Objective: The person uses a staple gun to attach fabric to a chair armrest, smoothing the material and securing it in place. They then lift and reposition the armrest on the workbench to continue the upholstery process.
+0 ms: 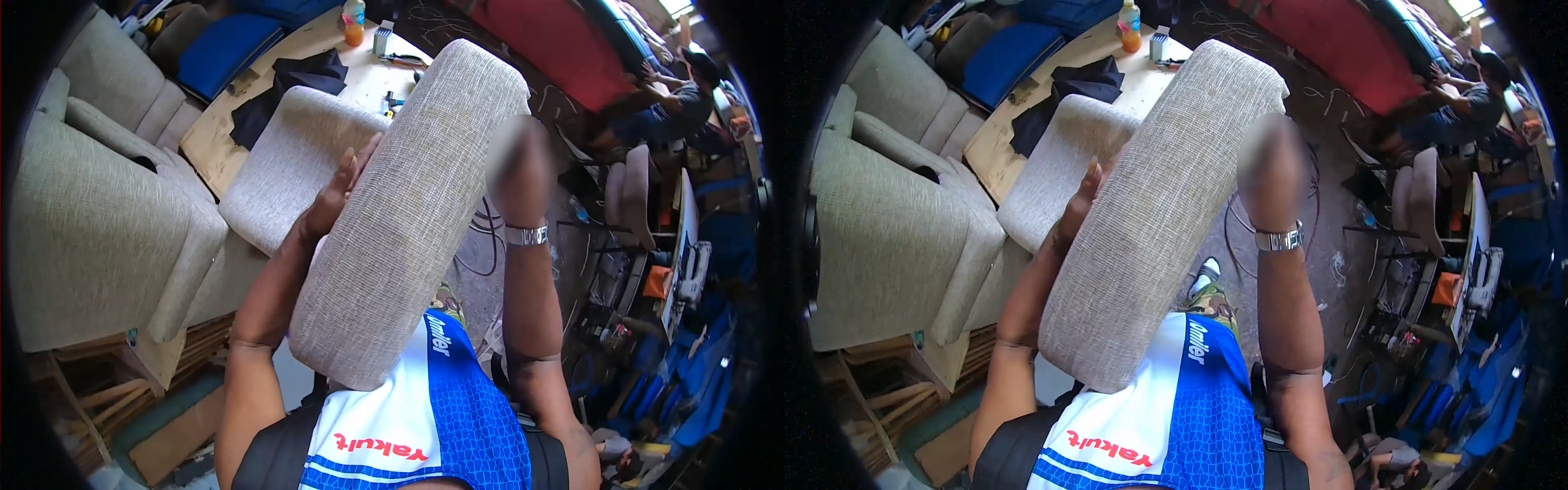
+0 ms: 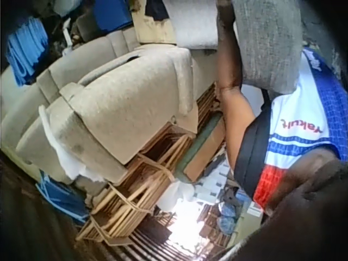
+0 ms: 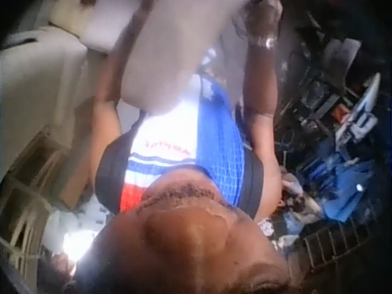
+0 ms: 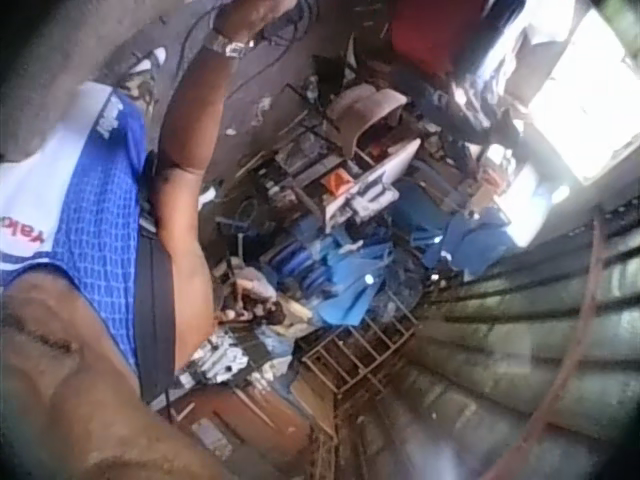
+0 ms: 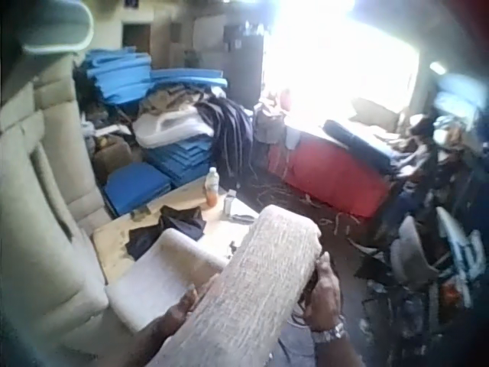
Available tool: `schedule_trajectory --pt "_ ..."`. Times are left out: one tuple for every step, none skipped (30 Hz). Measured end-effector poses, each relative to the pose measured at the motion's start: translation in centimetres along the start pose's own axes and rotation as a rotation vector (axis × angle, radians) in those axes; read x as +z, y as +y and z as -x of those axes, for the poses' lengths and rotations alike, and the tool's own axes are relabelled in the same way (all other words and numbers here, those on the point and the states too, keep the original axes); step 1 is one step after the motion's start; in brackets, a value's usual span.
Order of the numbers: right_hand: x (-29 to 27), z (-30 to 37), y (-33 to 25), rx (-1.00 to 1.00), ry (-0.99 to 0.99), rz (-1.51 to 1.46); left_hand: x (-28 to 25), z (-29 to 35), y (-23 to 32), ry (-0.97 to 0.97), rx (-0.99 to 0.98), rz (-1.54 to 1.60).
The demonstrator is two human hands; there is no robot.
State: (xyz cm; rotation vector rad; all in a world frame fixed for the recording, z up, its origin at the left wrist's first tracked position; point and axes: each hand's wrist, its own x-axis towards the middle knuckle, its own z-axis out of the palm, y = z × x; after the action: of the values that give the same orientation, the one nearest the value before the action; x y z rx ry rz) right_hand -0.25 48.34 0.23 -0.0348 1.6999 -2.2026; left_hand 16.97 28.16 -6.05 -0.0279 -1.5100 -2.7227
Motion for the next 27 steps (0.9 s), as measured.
schedule_trajectory --pt "0.8 0.0 -0.6 -0.105 -0.061 0.008 0.2 -0.4 0.4 -0.023 0.034 -0.02" --pt "0.9 -0.4 -0.3 -0.259 -0.034 0.134 0.6 -0.9 0.9 -0.043 0.071 -0.038" --pt "0.7 -0.7 0.4 -0.409 0.0 0.257 1.0 -1.2 1.6 -0.067 0.101 -0.059" --pt "1.0 -2.0 0.5 -0.343 0.121 0.298 0.9 -1.8 2.0 -0.101 0.171 -0.243" --pt "1.3 -3.3 0.6 -0.271 0.243 0.329 0.4 -2.9 2.4 -0.136 0.241 -0.426" --pt "2.3 -3.0 0.7 -0.311 0.32 0.445 0.5 -3.9 2.7 -0.113 0.273 -0.452" --pt "3.3 -2.3 0.6 -0.352 0.405 0.56 0.8 -5.0 3.1 -0.097 0.305 -0.477" --pt "3.9 -2.0 0.4 -0.391 0.492 0.676 1.1 -6.1 3.9 -0.114 0.35 -0.625" --pt "2.7 -3.1 1.7 -0.507 0.513 0.696 1.6 -7.6 4.8 -0.14 0.398 -0.773" --pt "2.7 -3.2 1.8 -0.501 0.496 0.691 1.8 -9.1 5.4 -0.167 0.443 -0.917" --pt "2.7 -3.2 2.0 -0.494 0.482 0.686 2.2 -10.9 5.8 -0.15 0.438 -1.039" --pt "2.6 -3.4 2.2 -0.489 0.465 0.682 2.2 -12.9 6.2 -0.178 0.438 -1.209" --pt "0.9 -4.9 3.5 -0.613 0.463 0.792 2.5 -15.3 6.1 -0.223 0.439 -1.368" --pt "-0.9 -6.2 4.5 -0.743 0.475 0.902 3.3 -17.5 6.0 -0.268 0.445 -1.525" --pt "-1.5 -6.6 4.7 -0.735 0.469 0.91 4.4 -19.2 5.9 -0.269 0.414 -1.673" --pt "-1.1 -6.5 4.4 -0.732 0.459 0.875 5.4 -21.0 6.1 -0.258 0.389 -1.834" --pt "-0.8 -6.5 4.2 -0.727 0.447 0.844 6.1 -22.9 5.9 -0.258 0.372 -1.883" --pt "-0.7 -6.4 4.0 -0.72 0.446 0.814 7.4 -24.2 6.1 -0.245 0.311 -1.953" --pt "-1.6 -7.1 4.2 -0.803 0.471 1.033 8.5 -25.5 6.5 -0.342 0.236 -2.004" --pt "-2.4 -7.7 4.3 -0.879 0.488 1.254 9.2 -26.8 6.8 -0.434 0.16 -2.055" --pt "0.9 -5.4 1.8 -0.45 0.444 0.678 7.5 -28.2 6.6 -0.46 0.19 -2.06" --pt "1.3 -5.8 2.0 -0.45 0.526 0.708 7.8 -28.5 6.6 -0.428 0.145 -2.077" --pt "1.4 -5.9 1.9 -0.456 0.534 0.711 8.1 -28.4 6.7 -0.416 0.103 -2.072" --pt "2.1 -5.6 2.0 -0.466 0.524 0.711 8.0 -28.1 7.2 -0.383 0.053 -2.071" --pt "2.6 -5.3 1.8 -0.452 0.531 0.652 7.6 -28.1 7.3 -0.428 0.122 -2.118" --pt "2.6 -4.6 1.1 -0.433 0.533 0.595 7.8 -28.1 6.9 -0.419 0.112 -2.145" --pt "2.1 -4.0 -0.1 -0.255 0.436 0.542 9.6 -27.6 7.2 -0.353 -0.013 -2.092"
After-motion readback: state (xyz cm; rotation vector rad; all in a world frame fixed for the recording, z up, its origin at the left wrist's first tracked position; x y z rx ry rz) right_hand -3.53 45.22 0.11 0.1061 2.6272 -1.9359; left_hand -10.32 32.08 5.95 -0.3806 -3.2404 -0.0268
